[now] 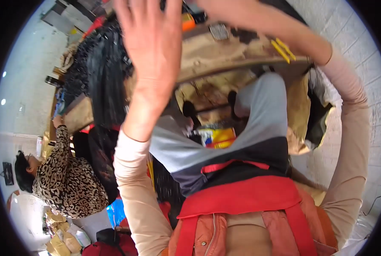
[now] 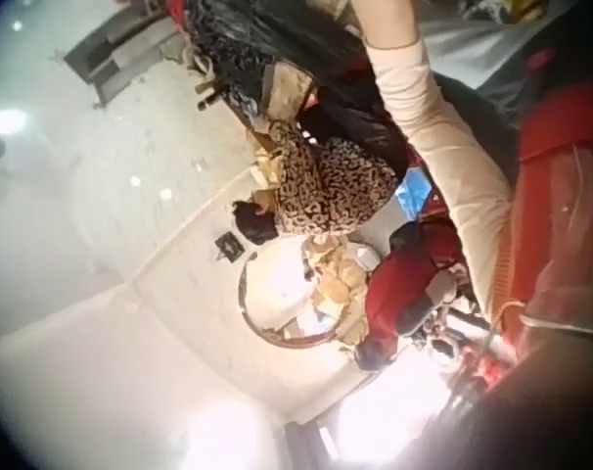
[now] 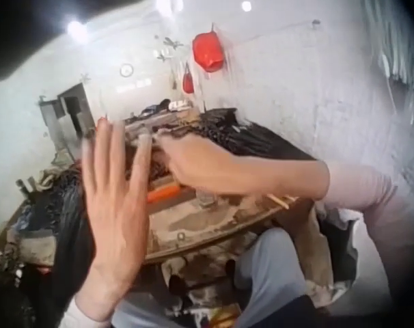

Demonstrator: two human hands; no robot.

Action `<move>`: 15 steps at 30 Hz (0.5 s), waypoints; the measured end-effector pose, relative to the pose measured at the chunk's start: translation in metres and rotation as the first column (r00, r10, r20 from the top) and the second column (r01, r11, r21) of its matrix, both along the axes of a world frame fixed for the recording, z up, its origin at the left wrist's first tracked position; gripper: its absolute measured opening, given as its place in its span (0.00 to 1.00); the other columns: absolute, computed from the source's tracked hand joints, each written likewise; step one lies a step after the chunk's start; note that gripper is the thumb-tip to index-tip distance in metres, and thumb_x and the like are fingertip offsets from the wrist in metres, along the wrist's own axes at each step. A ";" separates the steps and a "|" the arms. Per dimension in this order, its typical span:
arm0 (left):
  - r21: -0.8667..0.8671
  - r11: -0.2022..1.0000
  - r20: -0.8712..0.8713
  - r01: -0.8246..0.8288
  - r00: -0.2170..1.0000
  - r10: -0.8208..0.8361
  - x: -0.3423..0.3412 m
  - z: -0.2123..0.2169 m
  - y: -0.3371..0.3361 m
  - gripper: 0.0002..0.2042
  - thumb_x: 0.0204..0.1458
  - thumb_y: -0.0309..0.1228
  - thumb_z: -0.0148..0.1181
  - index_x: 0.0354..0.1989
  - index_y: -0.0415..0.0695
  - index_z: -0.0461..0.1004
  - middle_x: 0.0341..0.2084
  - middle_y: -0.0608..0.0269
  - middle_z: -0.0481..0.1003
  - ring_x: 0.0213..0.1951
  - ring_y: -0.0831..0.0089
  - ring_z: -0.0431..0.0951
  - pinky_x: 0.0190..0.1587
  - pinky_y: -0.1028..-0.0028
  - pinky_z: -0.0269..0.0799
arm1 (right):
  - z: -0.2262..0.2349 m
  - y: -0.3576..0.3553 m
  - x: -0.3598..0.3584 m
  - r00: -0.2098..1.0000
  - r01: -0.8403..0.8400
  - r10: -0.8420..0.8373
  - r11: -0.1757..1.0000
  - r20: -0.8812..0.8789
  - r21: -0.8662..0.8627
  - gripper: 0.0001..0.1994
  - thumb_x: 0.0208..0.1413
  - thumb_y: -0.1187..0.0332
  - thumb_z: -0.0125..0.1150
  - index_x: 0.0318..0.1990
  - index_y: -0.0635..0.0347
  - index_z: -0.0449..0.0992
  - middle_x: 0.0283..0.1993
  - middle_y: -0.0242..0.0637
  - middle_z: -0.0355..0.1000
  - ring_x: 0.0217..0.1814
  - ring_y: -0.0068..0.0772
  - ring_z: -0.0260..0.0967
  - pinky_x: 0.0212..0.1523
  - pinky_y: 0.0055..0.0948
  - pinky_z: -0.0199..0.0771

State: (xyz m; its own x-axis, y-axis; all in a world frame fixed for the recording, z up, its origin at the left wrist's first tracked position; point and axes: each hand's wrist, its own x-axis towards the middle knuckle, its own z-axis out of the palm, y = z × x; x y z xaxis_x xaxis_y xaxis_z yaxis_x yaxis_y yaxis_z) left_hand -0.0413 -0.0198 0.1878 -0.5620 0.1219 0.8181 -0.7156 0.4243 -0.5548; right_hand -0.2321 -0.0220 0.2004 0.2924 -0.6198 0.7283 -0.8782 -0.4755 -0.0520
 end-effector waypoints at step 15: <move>0.644 -0.696 -0.623 0.318 0.746 -0.235 -0.021 -0.260 0.024 0.19 0.53 0.32 0.65 0.49 0.35 0.68 0.22 0.60 0.69 0.25 0.73 0.62 0.30 0.70 0.64 | -0.183 0.064 0.058 0.129 -0.349 -0.171 0.914 0.977 0.206 0.14 0.70 0.61 0.39 0.39 0.62 0.64 0.24 0.26 0.58 0.20 0.14 0.51 0.20 0.18 0.54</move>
State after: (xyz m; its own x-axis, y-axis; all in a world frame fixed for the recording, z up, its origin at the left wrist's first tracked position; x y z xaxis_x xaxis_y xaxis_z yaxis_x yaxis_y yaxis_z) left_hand -0.0623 0.0047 -0.0726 -0.8593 -0.5074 0.0646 -0.0747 0.2494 0.9655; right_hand -0.1741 0.0420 0.0172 -0.4216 -0.8843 0.2005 0.1011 -0.2656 -0.9588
